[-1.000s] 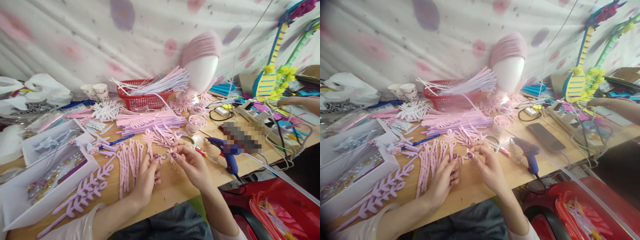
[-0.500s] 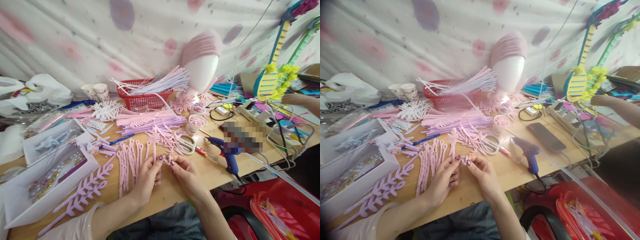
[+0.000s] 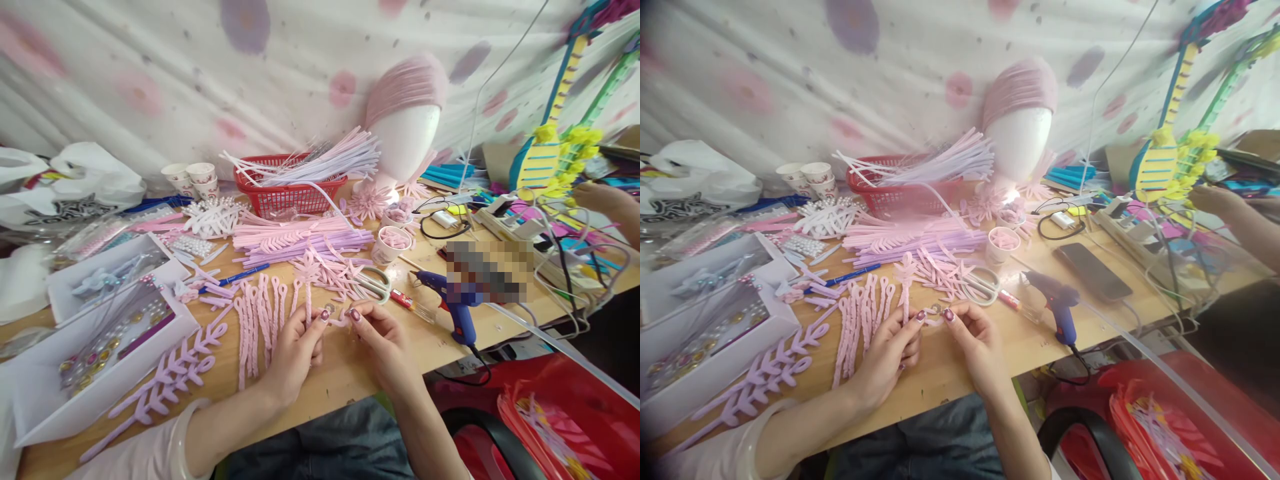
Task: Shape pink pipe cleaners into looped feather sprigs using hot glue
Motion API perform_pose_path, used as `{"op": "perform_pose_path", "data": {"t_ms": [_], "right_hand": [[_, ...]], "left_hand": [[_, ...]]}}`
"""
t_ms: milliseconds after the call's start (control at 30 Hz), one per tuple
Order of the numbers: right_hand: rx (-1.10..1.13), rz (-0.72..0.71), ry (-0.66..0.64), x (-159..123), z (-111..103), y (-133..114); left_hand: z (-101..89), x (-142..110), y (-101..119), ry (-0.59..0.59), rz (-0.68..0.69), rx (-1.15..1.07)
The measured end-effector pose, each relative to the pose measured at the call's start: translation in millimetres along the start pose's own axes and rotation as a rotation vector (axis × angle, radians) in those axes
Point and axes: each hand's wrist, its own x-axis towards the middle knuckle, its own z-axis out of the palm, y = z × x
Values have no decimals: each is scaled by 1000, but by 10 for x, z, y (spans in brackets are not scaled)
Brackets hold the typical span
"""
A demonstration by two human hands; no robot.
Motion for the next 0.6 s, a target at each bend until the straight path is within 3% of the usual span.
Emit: {"op": "perform_pose_path", "data": {"t_ms": [167, 367, 600], "right_hand": [[-69, -92, 68, -22, -43, 47], [-229, -135, 42, -12, -87, 7], [-268, -181, 57, -13, -146, -28]], "left_hand": [[-7, 3, -25, 14, 20, 13], [0, -8, 17, 20, 4, -1], [-1, -8, -1, 26, -5, 17]]}}
